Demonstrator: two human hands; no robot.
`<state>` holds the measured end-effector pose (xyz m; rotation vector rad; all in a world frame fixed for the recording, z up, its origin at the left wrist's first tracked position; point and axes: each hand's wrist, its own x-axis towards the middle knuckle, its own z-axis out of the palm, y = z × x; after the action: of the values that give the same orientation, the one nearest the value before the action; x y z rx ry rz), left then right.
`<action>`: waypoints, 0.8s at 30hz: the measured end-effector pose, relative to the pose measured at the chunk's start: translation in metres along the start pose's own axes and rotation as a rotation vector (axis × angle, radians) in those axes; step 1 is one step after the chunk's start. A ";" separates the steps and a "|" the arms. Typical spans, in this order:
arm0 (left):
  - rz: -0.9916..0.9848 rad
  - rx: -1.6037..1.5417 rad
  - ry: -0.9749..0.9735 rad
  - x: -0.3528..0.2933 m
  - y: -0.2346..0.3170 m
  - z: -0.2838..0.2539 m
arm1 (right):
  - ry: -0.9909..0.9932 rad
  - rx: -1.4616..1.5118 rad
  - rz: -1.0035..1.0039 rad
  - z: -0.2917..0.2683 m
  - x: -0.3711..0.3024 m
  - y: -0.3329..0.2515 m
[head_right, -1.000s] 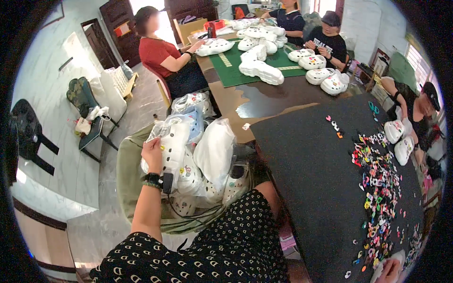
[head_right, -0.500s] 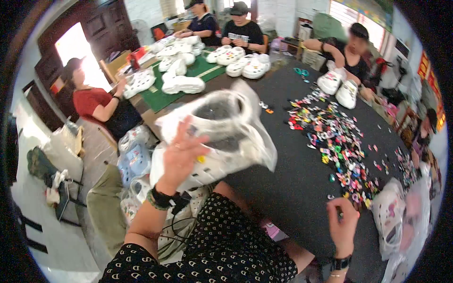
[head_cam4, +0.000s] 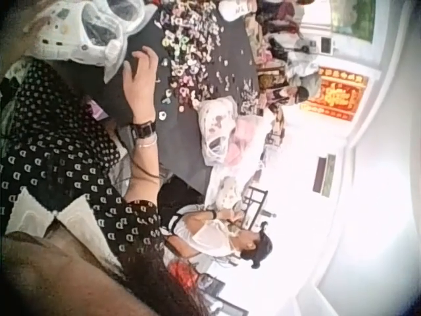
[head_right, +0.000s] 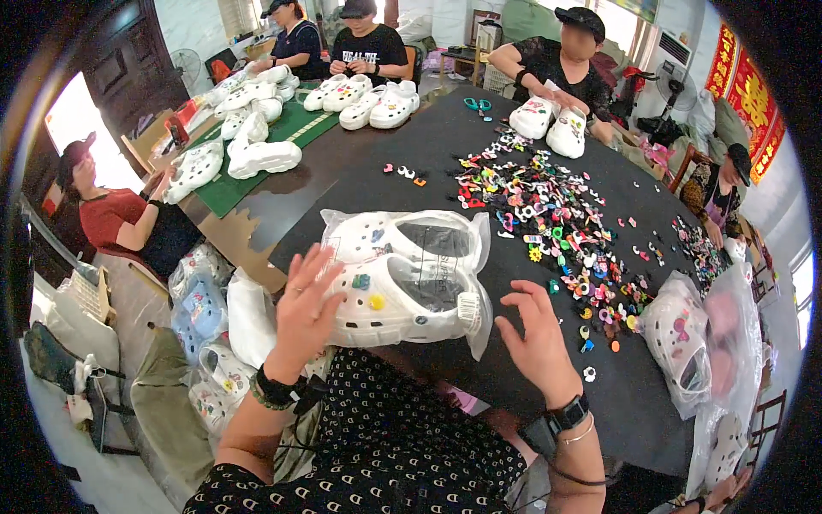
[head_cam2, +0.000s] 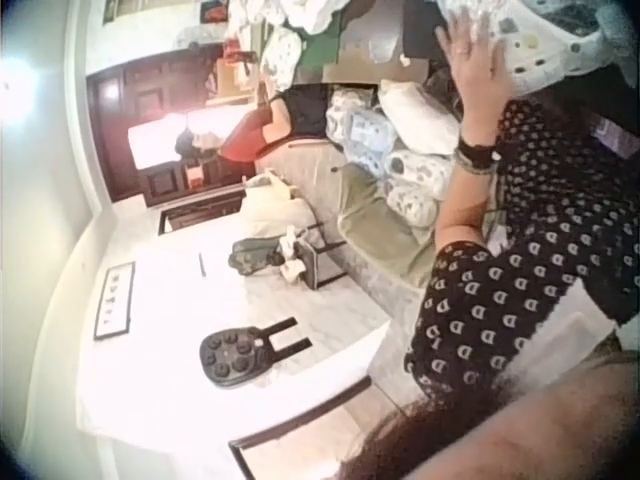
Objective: Apply decorative charms and stickers to white clog-style shoes.
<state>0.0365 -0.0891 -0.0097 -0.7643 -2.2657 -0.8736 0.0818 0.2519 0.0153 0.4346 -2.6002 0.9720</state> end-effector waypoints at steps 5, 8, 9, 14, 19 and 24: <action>-0.506 -0.131 0.182 -0.021 -0.015 -0.014 | -0.052 0.112 0.151 0.010 0.018 0.004; -0.762 -0.508 0.212 -0.040 -0.027 -0.007 | -0.078 0.183 0.205 0.015 0.025 -0.012; -0.902 -0.655 0.164 -0.040 -0.023 -0.008 | -0.085 0.135 0.180 0.017 0.028 -0.015; -0.959 -0.816 0.023 -0.043 -0.010 0.007 | -0.234 0.169 0.281 0.019 0.023 -0.010; -0.959 -0.855 -0.030 -0.040 -0.011 0.000 | -0.447 0.842 0.389 0.006 0.000 -0.018; -0.884 -0.911 -0.084 -0.043 -0.015 -0.005 | -0.465 0.860 0.214 0.001 -0.001 -0.024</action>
<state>0.0563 -0.1143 -0.0421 -0.0565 -2.1969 -2.3955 0.0915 0.2340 0.0283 0.6454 -2.4933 2.3049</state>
